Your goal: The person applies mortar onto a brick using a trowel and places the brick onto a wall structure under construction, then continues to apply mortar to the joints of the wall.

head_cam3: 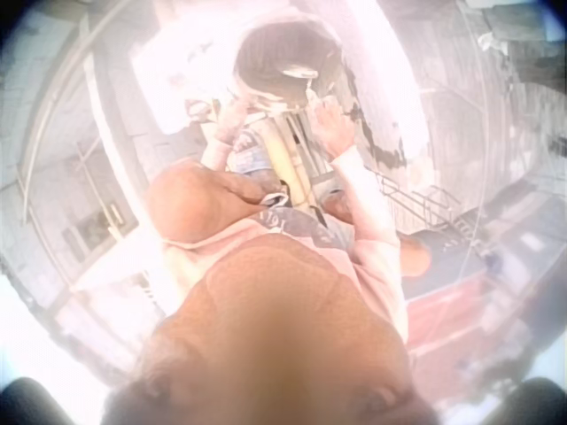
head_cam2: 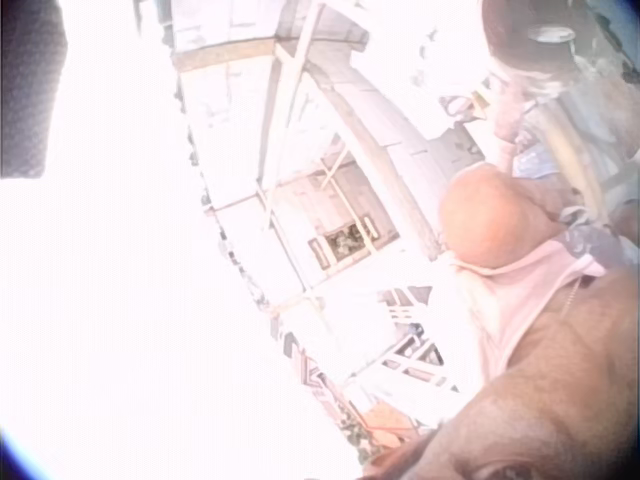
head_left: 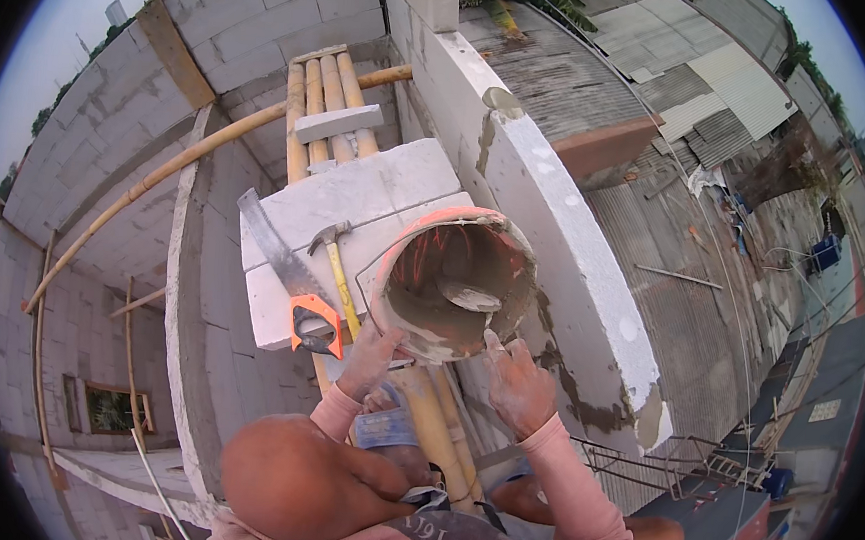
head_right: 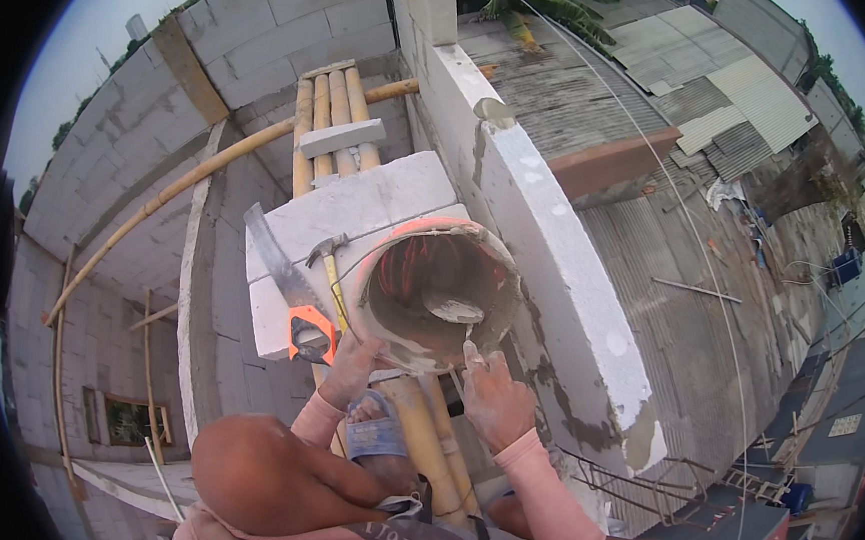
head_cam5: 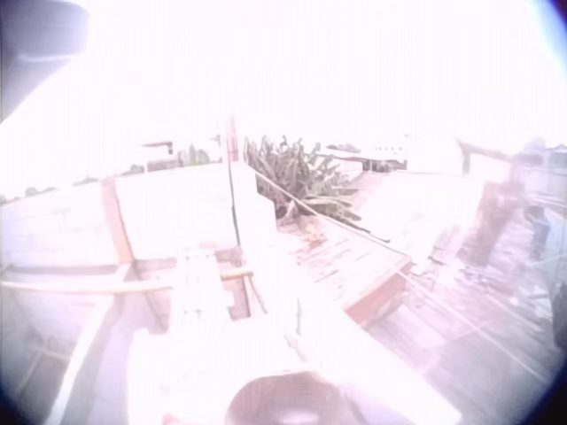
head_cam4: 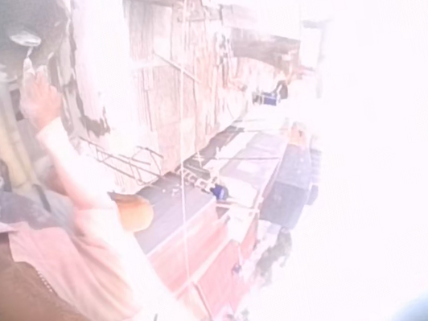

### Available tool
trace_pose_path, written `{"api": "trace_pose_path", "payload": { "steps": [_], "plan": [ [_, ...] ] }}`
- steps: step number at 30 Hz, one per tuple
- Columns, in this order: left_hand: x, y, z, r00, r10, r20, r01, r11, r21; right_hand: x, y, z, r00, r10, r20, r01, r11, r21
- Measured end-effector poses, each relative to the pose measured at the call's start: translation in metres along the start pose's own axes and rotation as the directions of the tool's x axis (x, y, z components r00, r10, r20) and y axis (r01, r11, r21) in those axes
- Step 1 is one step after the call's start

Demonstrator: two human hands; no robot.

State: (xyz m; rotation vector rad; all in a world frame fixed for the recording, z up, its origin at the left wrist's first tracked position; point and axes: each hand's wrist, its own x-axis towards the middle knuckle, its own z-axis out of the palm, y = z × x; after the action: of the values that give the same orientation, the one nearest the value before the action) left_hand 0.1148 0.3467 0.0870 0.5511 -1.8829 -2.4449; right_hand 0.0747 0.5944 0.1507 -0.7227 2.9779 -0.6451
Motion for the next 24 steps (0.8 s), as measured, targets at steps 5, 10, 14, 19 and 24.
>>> {"api": "trace_pose_path", "payload": {
  "steps": [5, 10, 14, 19, 24],
  "plan": [
    [0.004, -0.002, 0.001, 0.999, 0.030, -0.025, -0.032, 0.993, -0.112, 0.019, -0.003, -0.014, 0.993, -0.010, -0.115, 0.030, 0.984, 0.173],
    [-0.004, -0.008, 0.003, 0.999, -0.049, -0.005, 0.047, 0.976, -0.212, 0.043, -0.004, -0.008, 0.979, 0.085, 0.188, -0.188, 0.742, 0.644],
    [-0.002, -0.027, -0.001, 0.998, 0.026, 0.055, 0.000, 0.905, -0.425, 0.044, -0.020, -0.035, 0.674, 0.278, 0.685, -0.717, 0.472, 0.513],
    [0.002, -0.013, -0.020, 1.000, -0.009, 0.030, 0.025, 0.814, -0.580, 0.016, 0.001, -0.044, 0.937, 0.295, -0.188, -0.258, 0.946, 0.197],
    [0.009, 0.064, -0.065, 0.990, 0.053, -0.130, -0.119, 0.804, -0.582, -0.004, 0.014, -0.042, 0.860, 0.483, -0.164, -0.342, 0.784, 0.519]
  ]
}}
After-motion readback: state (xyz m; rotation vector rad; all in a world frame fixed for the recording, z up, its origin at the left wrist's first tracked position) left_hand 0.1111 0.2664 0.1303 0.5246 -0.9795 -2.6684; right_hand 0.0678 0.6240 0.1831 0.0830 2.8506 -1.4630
